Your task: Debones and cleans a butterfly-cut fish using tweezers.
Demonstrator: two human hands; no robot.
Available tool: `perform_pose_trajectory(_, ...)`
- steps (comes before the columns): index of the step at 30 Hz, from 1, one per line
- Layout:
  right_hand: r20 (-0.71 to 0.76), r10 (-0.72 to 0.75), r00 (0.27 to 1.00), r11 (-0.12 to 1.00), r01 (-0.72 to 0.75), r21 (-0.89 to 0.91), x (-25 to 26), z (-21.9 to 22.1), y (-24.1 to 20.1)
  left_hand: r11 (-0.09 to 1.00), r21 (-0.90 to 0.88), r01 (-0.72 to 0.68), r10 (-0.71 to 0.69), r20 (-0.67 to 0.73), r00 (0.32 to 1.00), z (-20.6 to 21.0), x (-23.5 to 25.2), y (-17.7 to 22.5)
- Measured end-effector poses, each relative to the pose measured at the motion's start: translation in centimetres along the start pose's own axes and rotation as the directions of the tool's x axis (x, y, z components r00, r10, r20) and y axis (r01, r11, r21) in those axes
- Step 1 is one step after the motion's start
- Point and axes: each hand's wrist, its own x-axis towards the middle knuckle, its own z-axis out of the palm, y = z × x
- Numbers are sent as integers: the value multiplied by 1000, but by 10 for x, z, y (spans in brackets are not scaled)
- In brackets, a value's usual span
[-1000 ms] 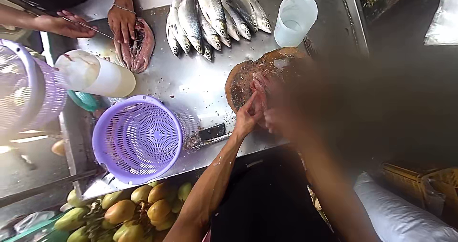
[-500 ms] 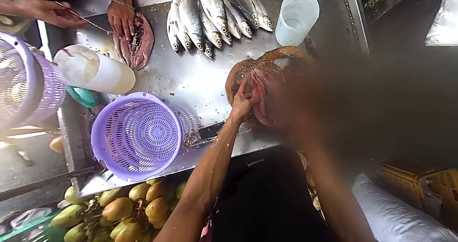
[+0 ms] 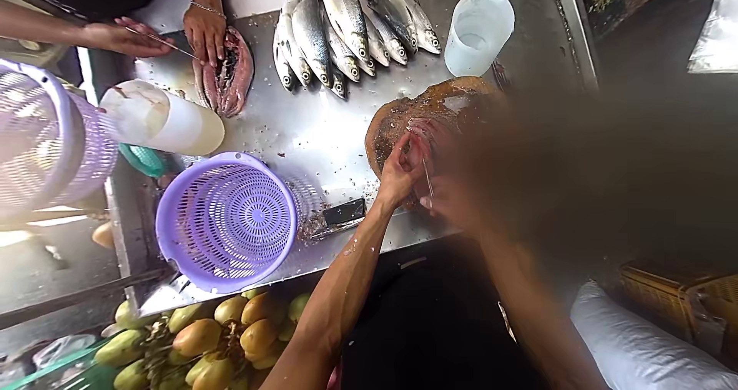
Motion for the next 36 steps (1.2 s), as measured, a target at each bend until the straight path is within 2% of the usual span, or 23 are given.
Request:
perform_pose_trajectory(1,4,-52,999,933,47,358,0,-1,-2,1000,-18,6,-7,-12,1000,0,2,0)
perform_pose_trajectory(2,-1,-104,995,775,81,626,-2,-2,-3,999,-37,16,-17,-28,999,0,6,-1)
perform_pose_trajectory(3,-22,-161,987,635,121,763,-5,-4,-5,998,-60,29,-31,-42,999,0,10,-4)
perform_pose_trajectory(4,-83,-203,976,576,188,796,-7,-8,-9,995,-93,41,-46,-57,997,0,16,-9)
perform_pose_trajectory(5,-182,-234,955,613,290,735,-10,-12,-13,988,-139,60,-71,-74,995,-1,20,-16)
perform_pose_trajectory(6,-302,-271,914,718,401,569,-11,-17,-13,976,-202,84,-103,-84,991,-2,23,-22)
perform_pose_trajectory(7,-394,-318,862,830,454,323,-10,-24,-7,959,-263,107,-132,-80,988,-3,22,-26)
perform_pose_trajectory(8,-454,-320,832,898,419,135,-7,-29,6,947,-293,129,-152,-56,987,-5,20,-27)
perform_pose_trajectory(9,-502,-230,834,940,324,107,-2,-33,22,949,-279,145,-157,-23,987,-6,18,-27)
perform_pose_trajectory(10,-517,-26,855,948,186,259,1,-35,36,959,-238,157,-158,12,987,-7,17,-27)
perform_pose_trajectory(11,-497,158,853,918,59,393,1,-36,42,966,-197,167,-164,34,986,-7,16,-25)
perform_pose_trajectory(12,-461,213,861,912,-6,410,-4,-36,42,966,-188,178,-173,43,984,-6,16,-24)
perform_pose_trajectory(14,-319,92,943,963,-3,269,-25,-34,30,936,-303,179,-171,53,984,-6,18,-22)
perform_pose_trajectory(16,-117,-8,993,995,19,98,-43,-28,25,861,-472,190,-190,48,981,-2,18,-20)
perform_pose_trajectory(19,96,18,995,967,7,-254,-50,-17,34,812,-549,199,-216,34,976,6,10,-15)
perform_pose_trajectory(22,145,66,987,903,2,-430,-46,-8,41,849,-484,210,-227,26,974,10,-3,-9)
perform_pose_trajectory(25,135,51,990,874,21,-486,-43,-4,41,849,-493,190,-226,-15,974,14,2,-11)
perform_pose_trajectory(29,95,-143,985,895,170,-413,-56,-2,43,824,-547,150,-234,-88,968,16,15,-14)
perform_pose_trajectory(31,64,-190,980,890,199,-410,-61,-3,43,831,-537,145,-234,-101,967,16,13,-15)
perform_pose_trajectory(34,-160,-338,928,865,238,-442,-58,-12,50,902,-400,163,-199,-49,979,10,1,-10)
perform_pose_trajectory(35,-263,-384,885,875,258,-411,-53,-18,54,940,-310,140,-162,-44,986,8,0,-10)
perform_pose_trajectory(36,-362,-372,855,911,261,-318,-48,-25,57,971,-221,96,-111,-56,992,5,3,-13)
